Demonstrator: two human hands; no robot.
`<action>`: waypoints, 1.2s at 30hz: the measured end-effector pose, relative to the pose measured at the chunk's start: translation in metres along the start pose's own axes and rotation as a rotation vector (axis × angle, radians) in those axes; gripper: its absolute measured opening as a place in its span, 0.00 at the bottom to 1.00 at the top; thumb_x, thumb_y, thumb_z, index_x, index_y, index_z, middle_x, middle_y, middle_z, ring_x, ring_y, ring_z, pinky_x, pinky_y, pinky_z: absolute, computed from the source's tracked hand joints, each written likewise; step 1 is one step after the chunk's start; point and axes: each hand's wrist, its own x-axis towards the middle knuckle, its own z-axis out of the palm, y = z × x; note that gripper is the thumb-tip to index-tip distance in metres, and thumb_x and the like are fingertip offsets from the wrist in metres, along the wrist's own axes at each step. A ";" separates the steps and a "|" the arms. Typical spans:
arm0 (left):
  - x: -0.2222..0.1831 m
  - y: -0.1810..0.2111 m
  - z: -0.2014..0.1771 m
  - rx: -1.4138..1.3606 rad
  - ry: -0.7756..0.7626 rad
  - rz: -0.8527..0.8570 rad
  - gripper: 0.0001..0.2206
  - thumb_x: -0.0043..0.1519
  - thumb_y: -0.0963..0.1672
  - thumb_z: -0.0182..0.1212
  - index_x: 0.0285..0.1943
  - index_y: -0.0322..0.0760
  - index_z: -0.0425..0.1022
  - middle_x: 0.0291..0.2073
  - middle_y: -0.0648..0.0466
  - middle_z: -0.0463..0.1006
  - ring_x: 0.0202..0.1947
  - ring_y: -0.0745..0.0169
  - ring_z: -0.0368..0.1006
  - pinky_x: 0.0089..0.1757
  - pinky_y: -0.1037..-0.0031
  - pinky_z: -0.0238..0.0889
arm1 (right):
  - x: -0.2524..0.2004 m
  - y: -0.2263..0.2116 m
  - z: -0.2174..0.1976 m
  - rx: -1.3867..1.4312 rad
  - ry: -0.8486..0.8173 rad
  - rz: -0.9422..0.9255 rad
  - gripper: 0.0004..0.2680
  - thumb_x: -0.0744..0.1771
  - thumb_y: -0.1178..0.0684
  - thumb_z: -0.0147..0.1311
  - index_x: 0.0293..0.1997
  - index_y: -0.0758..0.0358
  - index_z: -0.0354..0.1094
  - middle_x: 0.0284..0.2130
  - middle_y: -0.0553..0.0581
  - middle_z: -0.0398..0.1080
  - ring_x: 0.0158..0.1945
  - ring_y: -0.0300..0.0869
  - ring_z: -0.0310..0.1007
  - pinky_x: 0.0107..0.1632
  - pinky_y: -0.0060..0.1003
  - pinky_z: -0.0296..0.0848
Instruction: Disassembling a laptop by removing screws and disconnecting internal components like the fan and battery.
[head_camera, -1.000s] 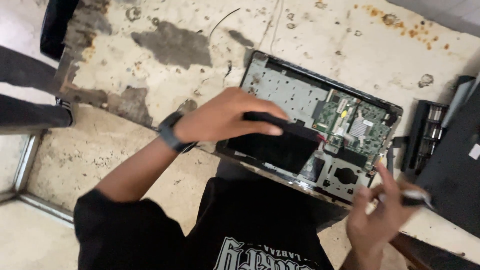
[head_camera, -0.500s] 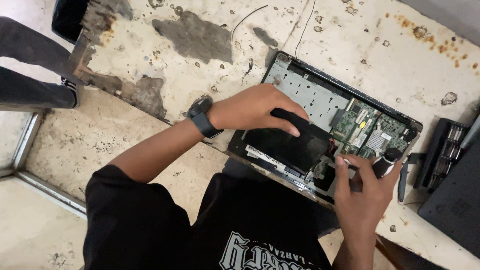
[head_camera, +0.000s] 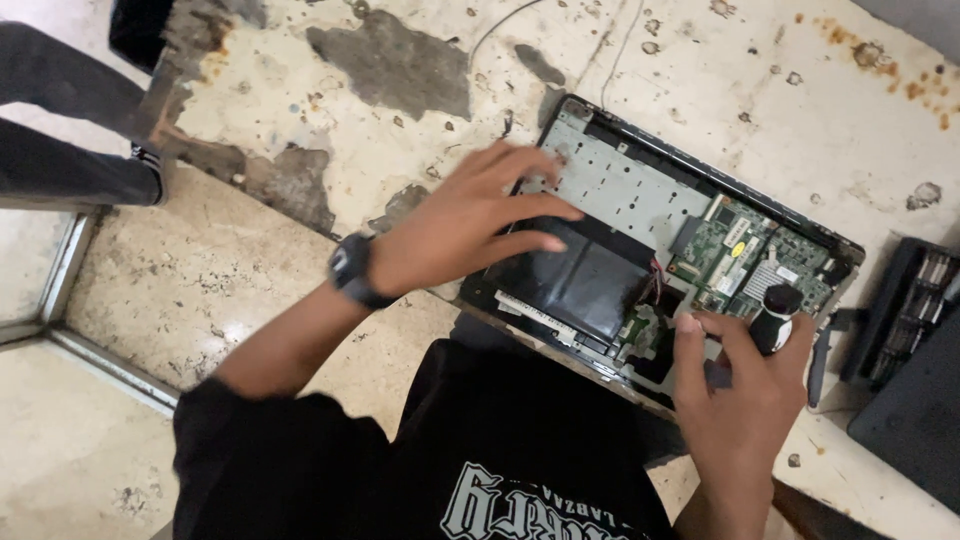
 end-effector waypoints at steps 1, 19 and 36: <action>-0.011 0.004 -0.002 -0.005 -0.001 0.005 0.15 0.66 0.52 0.59 0.59 0.49 0.77 0.62 0.48 0.70 0.64 0.50 0.65 0.63 0.50 0.60 | 0.000 0.000 0.000 -0.005 0.001 0.005 0.05 0.73 0.53 0.59 0.44 0.60 0.78 0.57 0.70 0.60 0.37 0.52 0.73 0.39 0.47 0.72; -0.067 0.018 0.005 0.021 0.051 -0.237 0.26 0.65 0.53 0.65 0.71 0.45 0.69 0.72 0.48 0.59 0.70 0.41 0.55 0.64 0.44 0.55 | 0.040 -0.020 0.022 -0.219 -0.189 -0.027 0.22 0.66 0.35 0.60 0.66 0.46 0.73 0.57 0.71 0.58 0.34 0.50 0.72 0.28 0.44 0.74; -0.065 0.020 0.005 -0.027 0.066 -0.283 0.25 0.66 0.55 0.63 0.68 0.48 0.68 0.71 0.53 0.62 0.70 0.45 0.55 0.64 0.46 0.54 | 0.049 -0.029 0.039 -0.311 -0.282 -0.104 0.24 0.66 0.31 0.58 0.68 0.44 0.69 0.52 0.67 0.58 0.44 0.56 0.72 0.26 0.48 0.75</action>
